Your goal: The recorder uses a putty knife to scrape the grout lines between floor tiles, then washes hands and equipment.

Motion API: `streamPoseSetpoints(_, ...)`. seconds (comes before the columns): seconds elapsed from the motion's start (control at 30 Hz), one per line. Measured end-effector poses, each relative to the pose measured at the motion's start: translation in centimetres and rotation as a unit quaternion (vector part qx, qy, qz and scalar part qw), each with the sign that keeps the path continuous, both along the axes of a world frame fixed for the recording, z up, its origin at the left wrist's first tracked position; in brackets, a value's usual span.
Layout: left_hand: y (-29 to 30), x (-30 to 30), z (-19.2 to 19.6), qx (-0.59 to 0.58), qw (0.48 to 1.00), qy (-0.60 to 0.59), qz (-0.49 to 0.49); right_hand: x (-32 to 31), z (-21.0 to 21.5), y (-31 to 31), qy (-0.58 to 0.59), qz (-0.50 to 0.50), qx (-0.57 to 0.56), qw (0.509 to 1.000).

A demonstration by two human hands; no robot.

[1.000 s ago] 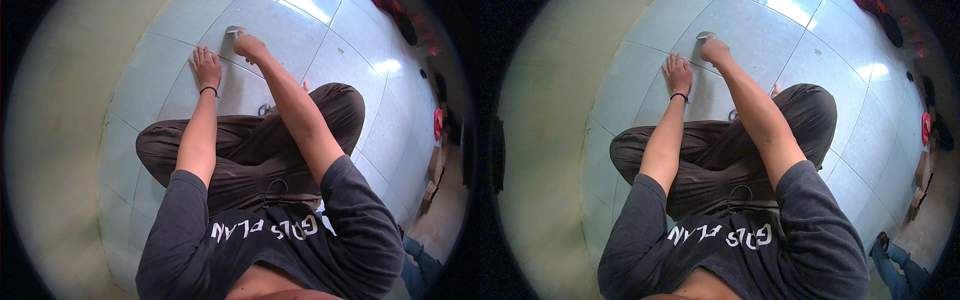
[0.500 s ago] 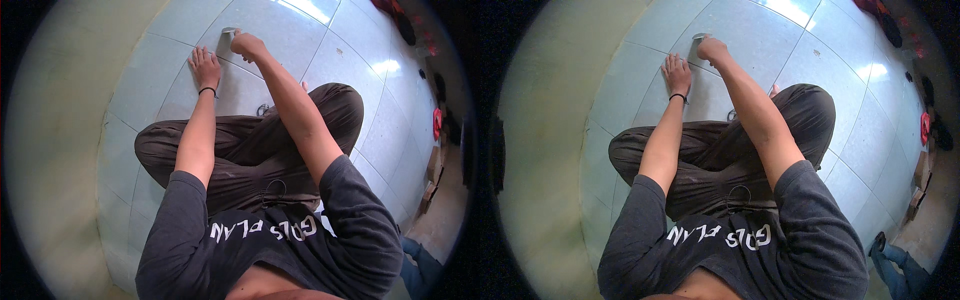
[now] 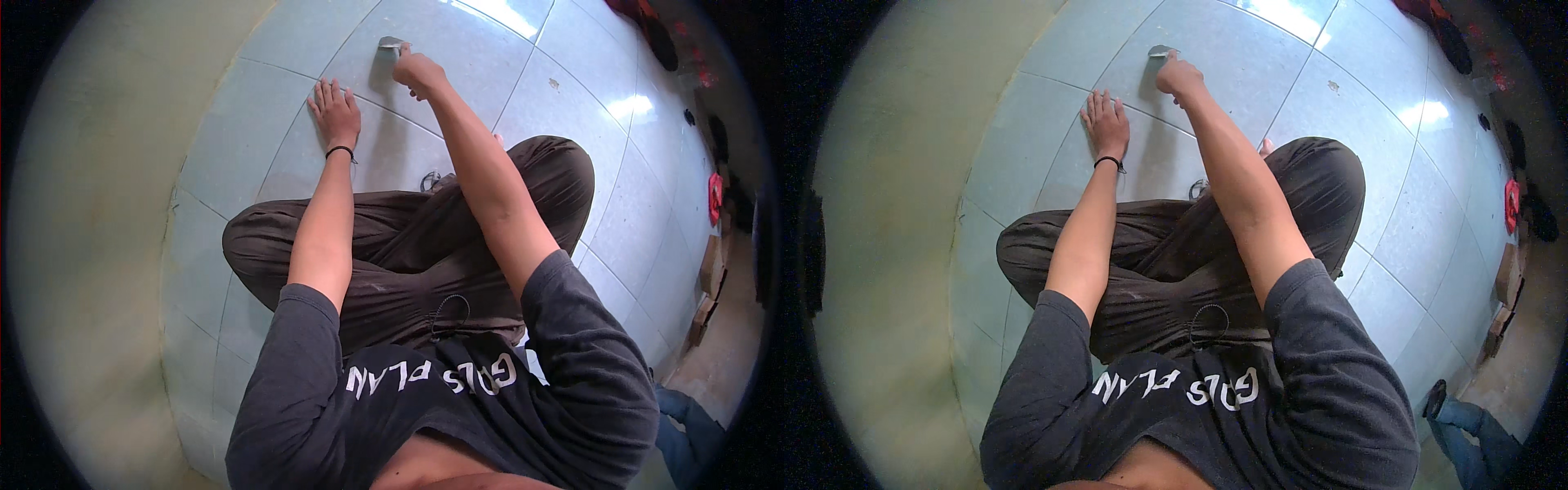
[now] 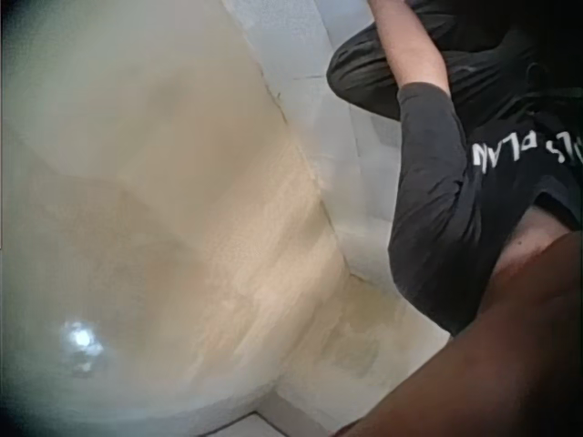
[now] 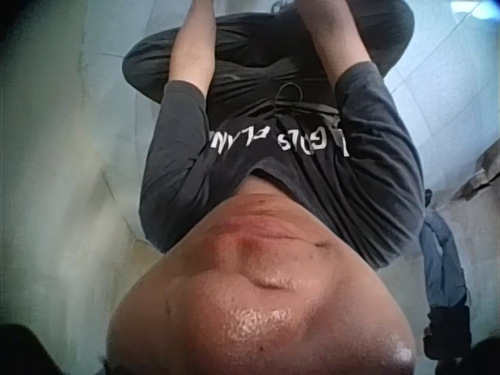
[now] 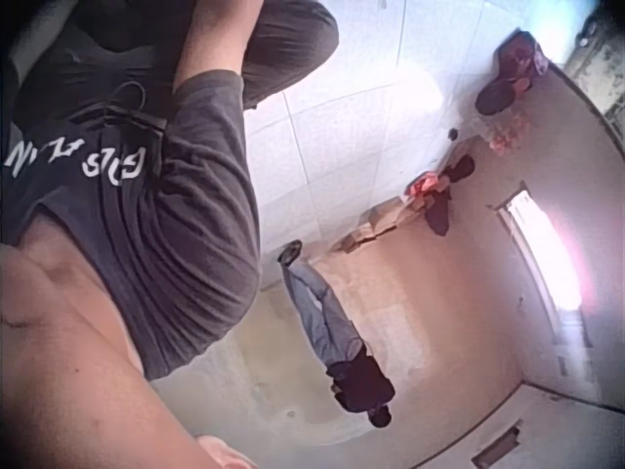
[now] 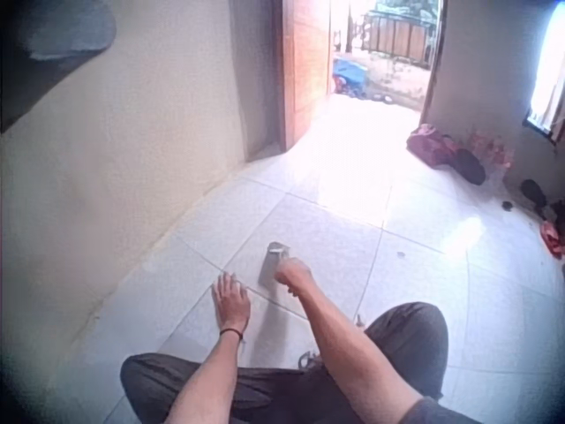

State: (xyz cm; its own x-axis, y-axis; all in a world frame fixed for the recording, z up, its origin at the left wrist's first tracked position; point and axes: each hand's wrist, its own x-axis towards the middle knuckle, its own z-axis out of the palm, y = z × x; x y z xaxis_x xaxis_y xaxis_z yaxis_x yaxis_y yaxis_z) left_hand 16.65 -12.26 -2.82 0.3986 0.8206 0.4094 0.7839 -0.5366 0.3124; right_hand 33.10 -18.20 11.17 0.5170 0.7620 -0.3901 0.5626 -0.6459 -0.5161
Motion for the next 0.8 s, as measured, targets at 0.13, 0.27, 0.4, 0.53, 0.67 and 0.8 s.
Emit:
streamPoseSetpoints(0.13,0.3,-0.5,-0.1,-0.005,1.0,0.009,0.007,-0.3,1.0,0.4,0.029,0.023,-0.043,0.998)
streamPoseSetpoints(0.27,0.2,0.2,0.3,-0.003,1.0,0.006,0.001,-0.3,-0.1,0.2,-0.018,0.002,-0.001,1.0)
streamPoseSetpoints(0.4,0.3,-0.5,0.0,-0.003,1.0,-0.003,0.003,-1.1,1.0,0.3,-0.003,0.011,-0.039,0.999)
streamPoseSetpoints(0.53,0.4,-0.4,0.3,0.004,1.0,0.008,0.006,-1.0,1.1,0.4,0.001,0.017,-0.054,0.998)
streamPoseSetpoints(0.67,0.1,0.2,0.3,-0.005,1.0,0.0,-0.001,-0.1,-0.5,0.1,0.008,-0.017,-0.029,0.999)
streamPoseSetpoints(0.8,0.6,-0.9,0.1,0.002,1.0,0.007,0.007,-2.0,-0.1,1.0,0.01,-0.002,-0.05,0.999)
